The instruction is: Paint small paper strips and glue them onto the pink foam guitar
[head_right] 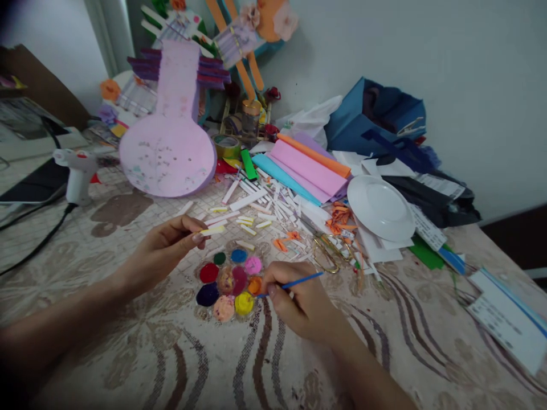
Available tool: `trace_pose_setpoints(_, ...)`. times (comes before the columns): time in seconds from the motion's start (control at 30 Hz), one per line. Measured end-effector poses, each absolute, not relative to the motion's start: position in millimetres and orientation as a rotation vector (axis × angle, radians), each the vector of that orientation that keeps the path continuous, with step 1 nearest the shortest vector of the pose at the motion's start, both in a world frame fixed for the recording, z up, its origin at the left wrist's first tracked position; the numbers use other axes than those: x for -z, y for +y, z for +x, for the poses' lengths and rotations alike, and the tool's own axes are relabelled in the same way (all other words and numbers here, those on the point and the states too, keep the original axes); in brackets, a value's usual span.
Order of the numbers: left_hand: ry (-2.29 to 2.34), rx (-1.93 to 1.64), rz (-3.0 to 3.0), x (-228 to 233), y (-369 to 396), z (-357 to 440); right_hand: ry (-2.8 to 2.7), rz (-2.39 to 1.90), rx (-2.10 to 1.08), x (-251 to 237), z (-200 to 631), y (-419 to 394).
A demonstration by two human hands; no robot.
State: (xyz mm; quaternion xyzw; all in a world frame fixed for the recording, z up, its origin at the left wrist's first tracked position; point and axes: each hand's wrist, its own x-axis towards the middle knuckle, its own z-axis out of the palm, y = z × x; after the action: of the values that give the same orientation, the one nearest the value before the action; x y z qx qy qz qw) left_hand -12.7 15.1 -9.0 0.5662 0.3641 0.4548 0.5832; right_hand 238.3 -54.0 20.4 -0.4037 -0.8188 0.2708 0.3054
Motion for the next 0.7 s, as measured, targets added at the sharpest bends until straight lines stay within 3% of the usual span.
trace_pose_setpoints(0.23,0.848,-1.058,1.317,9.8,15.2,-13.4,-2.127,-1.057,-0.746,-19.9,240.5,-54.2)
trace_pose_setpoints(0.37,0.828,-1.057,1.297,11.7,14.3,-13.6,-1.839,-1.032,-0.793,-14.3,244.1,-55.6)
trace_pose_setpoints(0.7,0.714,-1.036,1.196,14.6,11.6,-9.2,-1.525,-0.867,-0.636,-16.8,217.7,-68.6)
